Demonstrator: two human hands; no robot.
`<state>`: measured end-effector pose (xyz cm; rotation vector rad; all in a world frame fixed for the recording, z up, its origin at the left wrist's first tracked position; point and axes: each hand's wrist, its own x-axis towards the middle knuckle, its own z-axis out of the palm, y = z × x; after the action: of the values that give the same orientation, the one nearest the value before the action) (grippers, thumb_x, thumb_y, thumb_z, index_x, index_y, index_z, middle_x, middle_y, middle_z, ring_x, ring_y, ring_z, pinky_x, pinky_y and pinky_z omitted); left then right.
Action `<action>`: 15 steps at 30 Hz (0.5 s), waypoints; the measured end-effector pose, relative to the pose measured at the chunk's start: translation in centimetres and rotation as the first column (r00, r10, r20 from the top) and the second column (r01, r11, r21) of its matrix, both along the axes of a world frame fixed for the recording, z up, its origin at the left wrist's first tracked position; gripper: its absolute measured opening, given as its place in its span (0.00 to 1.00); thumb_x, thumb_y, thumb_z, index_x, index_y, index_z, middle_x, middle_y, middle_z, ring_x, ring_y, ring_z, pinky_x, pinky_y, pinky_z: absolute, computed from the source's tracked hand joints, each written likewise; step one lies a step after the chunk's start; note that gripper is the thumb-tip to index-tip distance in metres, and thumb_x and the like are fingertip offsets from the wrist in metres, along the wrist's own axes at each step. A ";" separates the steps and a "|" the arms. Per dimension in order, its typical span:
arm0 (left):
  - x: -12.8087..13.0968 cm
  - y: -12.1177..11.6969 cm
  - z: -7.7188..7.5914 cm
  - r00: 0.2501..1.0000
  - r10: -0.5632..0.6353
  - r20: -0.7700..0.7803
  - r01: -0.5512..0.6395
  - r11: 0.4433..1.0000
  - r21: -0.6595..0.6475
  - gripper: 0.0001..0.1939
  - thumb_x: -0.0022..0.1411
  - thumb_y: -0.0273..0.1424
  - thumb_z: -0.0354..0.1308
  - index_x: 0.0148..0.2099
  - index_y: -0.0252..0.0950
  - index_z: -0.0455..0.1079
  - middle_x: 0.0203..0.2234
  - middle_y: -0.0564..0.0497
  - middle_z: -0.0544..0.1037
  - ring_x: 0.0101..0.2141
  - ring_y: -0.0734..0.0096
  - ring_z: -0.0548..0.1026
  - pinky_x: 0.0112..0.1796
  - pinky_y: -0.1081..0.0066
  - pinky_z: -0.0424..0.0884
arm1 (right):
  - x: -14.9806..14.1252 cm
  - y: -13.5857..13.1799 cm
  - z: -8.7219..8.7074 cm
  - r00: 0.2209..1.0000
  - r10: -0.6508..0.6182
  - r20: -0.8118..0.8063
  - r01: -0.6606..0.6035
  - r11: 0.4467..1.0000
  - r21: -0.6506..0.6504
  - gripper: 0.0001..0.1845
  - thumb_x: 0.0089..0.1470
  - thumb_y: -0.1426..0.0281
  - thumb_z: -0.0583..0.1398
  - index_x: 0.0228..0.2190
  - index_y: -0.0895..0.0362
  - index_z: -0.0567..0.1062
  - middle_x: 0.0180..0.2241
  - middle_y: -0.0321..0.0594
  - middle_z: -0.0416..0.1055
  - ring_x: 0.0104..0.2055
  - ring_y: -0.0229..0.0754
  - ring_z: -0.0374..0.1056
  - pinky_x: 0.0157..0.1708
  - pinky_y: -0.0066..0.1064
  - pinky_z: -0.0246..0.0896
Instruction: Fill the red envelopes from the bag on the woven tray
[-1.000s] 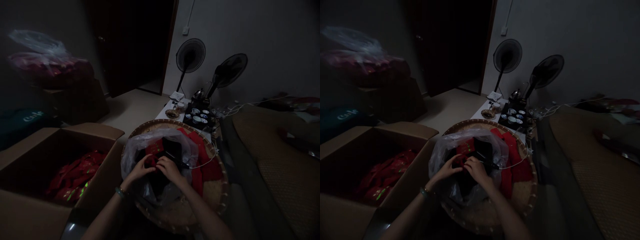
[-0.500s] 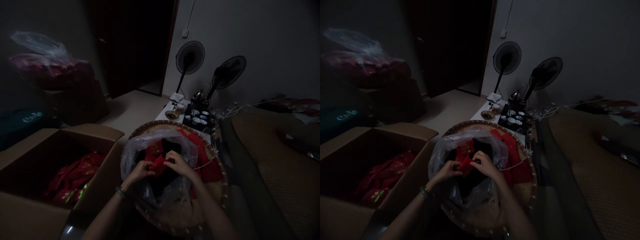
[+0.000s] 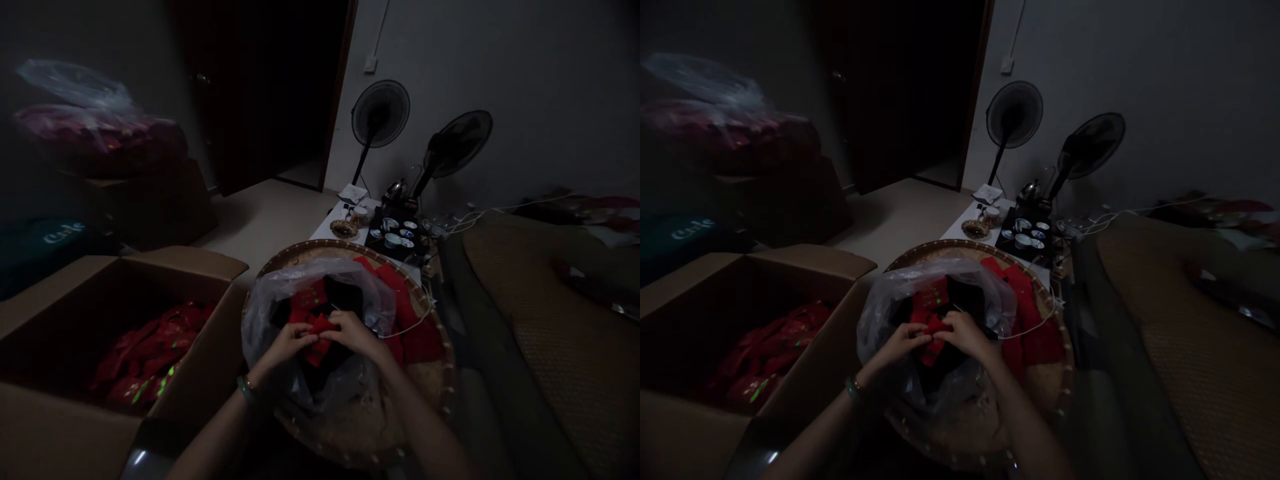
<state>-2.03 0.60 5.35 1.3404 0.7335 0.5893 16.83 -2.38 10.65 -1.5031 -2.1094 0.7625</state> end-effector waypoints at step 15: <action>1.5 -0.9 0.6 0.921 0.373 0.112 -0.325 0.894 -0.308 0.19 0.40 0.41 0.66 0.30 0.32 0.69 0.17 0.56 0.71 0.18 0.77 0.67 0.21 0.78 0.60 | -1.0 0.4 -3.5 0.795 -0.397 -0.458 0.267 0.908 -0.323 0.14 0.40 0.63 0.61 0.29 0.58 0.71 0.18 0.29 0.64 0.17 0.32 0.59 0.13 0.22 0.53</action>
<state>-0.56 -0.31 5.95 0.8831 0.8923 0.8405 15.80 -1.97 7.17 -1.5200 -1.3417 1.1628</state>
